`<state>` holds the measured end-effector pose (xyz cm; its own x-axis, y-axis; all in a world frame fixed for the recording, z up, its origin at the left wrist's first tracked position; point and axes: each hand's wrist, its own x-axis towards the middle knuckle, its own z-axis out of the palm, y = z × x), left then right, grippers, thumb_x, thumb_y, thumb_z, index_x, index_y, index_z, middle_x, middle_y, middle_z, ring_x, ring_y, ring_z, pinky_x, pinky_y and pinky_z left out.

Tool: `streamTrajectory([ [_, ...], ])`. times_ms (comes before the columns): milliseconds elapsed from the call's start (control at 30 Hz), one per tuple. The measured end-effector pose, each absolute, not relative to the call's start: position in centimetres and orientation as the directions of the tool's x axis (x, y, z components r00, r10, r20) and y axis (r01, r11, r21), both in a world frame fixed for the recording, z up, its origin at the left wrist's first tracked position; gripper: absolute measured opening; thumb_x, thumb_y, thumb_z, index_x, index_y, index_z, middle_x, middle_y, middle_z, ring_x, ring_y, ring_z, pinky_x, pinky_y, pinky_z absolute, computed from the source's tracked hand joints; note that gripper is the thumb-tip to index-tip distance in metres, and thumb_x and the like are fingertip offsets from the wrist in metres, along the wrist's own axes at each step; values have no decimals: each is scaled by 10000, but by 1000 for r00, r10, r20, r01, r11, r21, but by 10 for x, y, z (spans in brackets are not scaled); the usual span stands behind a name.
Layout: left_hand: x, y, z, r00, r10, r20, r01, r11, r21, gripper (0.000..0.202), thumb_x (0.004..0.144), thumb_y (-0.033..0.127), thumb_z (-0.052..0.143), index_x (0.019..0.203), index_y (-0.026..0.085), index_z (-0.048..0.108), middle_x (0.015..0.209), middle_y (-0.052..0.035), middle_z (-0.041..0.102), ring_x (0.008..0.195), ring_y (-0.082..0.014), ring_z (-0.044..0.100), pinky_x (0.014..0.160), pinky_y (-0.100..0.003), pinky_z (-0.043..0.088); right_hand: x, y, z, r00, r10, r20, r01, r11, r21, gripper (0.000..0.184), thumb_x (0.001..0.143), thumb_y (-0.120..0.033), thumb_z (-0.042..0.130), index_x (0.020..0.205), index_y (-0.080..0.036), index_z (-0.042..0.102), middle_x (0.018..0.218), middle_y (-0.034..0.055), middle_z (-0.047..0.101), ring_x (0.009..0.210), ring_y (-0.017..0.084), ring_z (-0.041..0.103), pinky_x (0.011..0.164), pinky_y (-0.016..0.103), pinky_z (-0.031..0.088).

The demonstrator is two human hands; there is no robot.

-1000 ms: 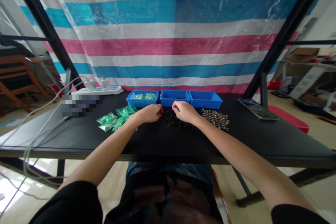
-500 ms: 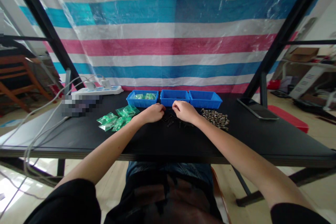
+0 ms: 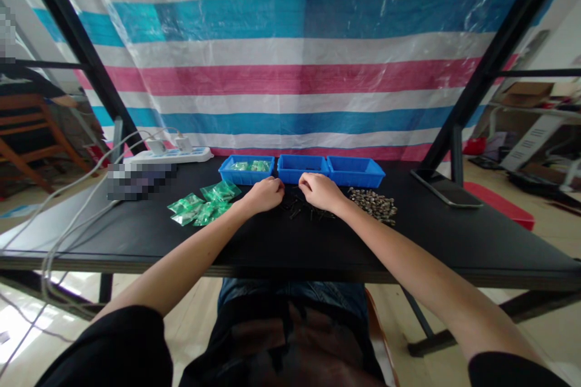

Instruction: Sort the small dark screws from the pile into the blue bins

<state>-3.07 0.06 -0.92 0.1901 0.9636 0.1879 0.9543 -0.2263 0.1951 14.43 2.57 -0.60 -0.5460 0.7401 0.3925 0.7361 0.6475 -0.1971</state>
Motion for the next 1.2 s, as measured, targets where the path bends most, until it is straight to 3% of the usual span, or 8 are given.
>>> streamTrajectory([
  [267,-23,1,-12,372,902,220,874,-420,244,271,818,195,389,905,148,641,974,-83,652,955,-198,589,878,-290,439,146,29,-6,-537,730,422,735,651,-190,133,832,-169,457,811,-181,588,853,43,646,799,167,563,637,243,339],
  [433,-19,-2,-12,357,890,284,861,-432,270,266,812,165,392,935,130,626,971,-93,629,934,-191,584,877,-298,445,147,29,-4,-529,737,422,745,641,-186,142,838,-171,449,808,-182,587,843,37,644,800,166,567,633,239,337],
  [867,-6,4,-27,375,856,354,878,-451,161,261,876,266,381,948,118,583,896,-97,552,910,-209,541,892,-353,422,150,28,-1,-498,763,412,763,612,-210,143,844,-184,441,816,-186,582,877,46,650,802,173,569,614,245,335],
  [1200,-7,0,-21,306,877,371,780,-454,431,169,836,210,416,862,141,568,876,-66,581,849,-170,559,824,-300,445,153,32,1,-472,769,431,766,600,-231,139,838,-176,450,811,-179,586,851,47,645,759,168,562,638,248,348],
])
